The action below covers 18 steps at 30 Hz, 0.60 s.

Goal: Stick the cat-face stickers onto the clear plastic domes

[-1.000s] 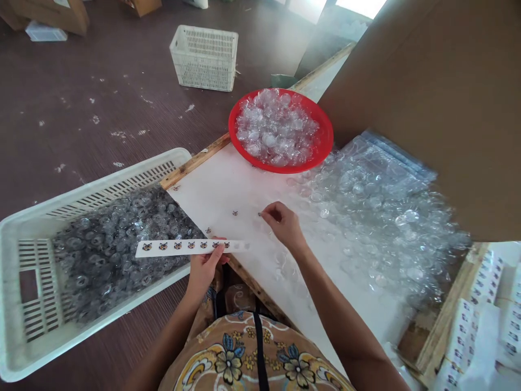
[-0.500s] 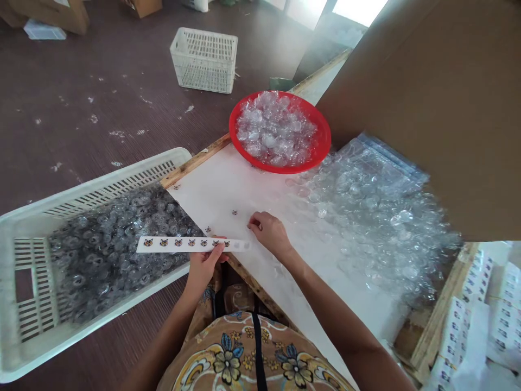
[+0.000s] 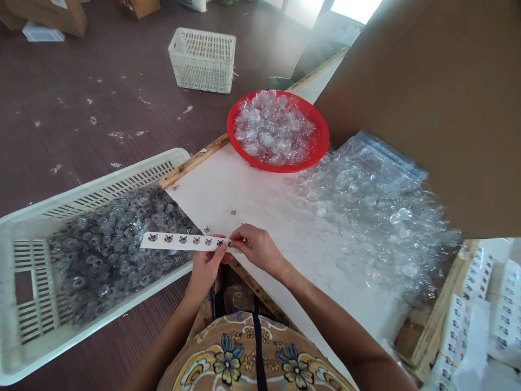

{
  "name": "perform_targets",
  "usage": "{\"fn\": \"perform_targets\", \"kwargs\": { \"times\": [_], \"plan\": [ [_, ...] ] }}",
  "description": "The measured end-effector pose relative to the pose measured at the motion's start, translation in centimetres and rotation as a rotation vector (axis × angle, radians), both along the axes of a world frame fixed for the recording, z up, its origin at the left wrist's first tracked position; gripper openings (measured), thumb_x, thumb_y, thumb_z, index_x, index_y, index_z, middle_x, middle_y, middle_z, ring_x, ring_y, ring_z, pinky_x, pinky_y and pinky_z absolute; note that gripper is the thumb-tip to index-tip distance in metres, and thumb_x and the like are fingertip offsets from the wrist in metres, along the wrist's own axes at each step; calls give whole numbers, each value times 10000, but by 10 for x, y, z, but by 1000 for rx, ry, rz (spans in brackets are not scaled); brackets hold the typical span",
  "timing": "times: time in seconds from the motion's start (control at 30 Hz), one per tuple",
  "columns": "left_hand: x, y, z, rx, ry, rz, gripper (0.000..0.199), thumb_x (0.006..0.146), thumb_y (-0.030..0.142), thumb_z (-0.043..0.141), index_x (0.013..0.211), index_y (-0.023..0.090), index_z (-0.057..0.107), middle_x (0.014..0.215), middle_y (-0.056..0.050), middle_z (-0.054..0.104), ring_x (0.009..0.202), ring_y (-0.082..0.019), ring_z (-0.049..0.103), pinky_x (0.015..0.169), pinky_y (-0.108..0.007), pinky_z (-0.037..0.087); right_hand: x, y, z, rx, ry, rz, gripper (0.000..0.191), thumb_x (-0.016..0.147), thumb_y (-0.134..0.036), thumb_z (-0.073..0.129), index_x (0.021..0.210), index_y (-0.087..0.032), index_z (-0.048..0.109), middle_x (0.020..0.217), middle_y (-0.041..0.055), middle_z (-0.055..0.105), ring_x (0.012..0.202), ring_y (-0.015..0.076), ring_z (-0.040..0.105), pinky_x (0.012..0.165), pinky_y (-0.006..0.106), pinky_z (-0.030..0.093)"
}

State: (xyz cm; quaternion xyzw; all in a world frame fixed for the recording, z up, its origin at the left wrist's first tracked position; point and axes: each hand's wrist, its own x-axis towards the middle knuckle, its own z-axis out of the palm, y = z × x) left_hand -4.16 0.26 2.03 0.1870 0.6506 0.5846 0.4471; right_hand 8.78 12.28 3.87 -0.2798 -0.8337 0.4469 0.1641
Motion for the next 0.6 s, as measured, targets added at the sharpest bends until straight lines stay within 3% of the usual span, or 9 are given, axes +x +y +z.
{"fn": "perform_targets", "kwargs": {
  "times": [0.13, 0.27, 0.4, 0.5, 0.6],
  "plan": [
    [-1, 1, -1, -21, 16, 4, 587, 814, 671, 660, 1037, 130, 699, 630, -41, 717, 515, -196, 684, 529, -300, 587, -1, -12, -3, 57, 79, -60, 96, 901, -146, 637, 832, -204, 671, 834, 32, 675, 815, 167, 619, 761, 290, 481],
    [-2, 2, -5, -41, 4, 0, 626, 796, 706, 651, 1025, 125, 703, 550, -27, 687, 475, -214, 677, 488, -302, 564, 3, 11, -7, -50, 192, -194, 75, 879, -201, 630, 809, -210, 655, 884, 42, 665, 844, 170, 625, 736, 278, 493],
    [-3, 4, -7, -44, 16, 1, 607, 791, 698, 661, 1004, 132, 706, 608, -38, 717, 491, -208, 690, 492, -289, 553, 6, 56, -11, -156, 34, -437, 80, 822, -236, 649, 759, -216, 604, 713, -13, 631, 640, 140, 563, 629, 263, 443],
    [-4, 4, -8, -60, -2, -5, 622, 771, 714, 665, 985, 132, 707, 583, -38, 710, 488, -214, 690, 485, -291, 543, 3, 77, -15, -154, -108, -429, 88, 784, -213, 659, 728, -220, 591, 669, -31, 629, 620, 134, 553, 630, 259, 421],
    [-5, 4, -7, -62, -10, -21, 636, 765, 725, 661, 989, 131, 706, 560, -32, 697, 498, -217, 691, 502, -297, 552, 0, 82, -20, -97, -186, -390, 77, 785, -206, 654, 730, -223, 602, 689, -32, 651, 638, 132, 571, 648, 255, 421]
  ]
}}
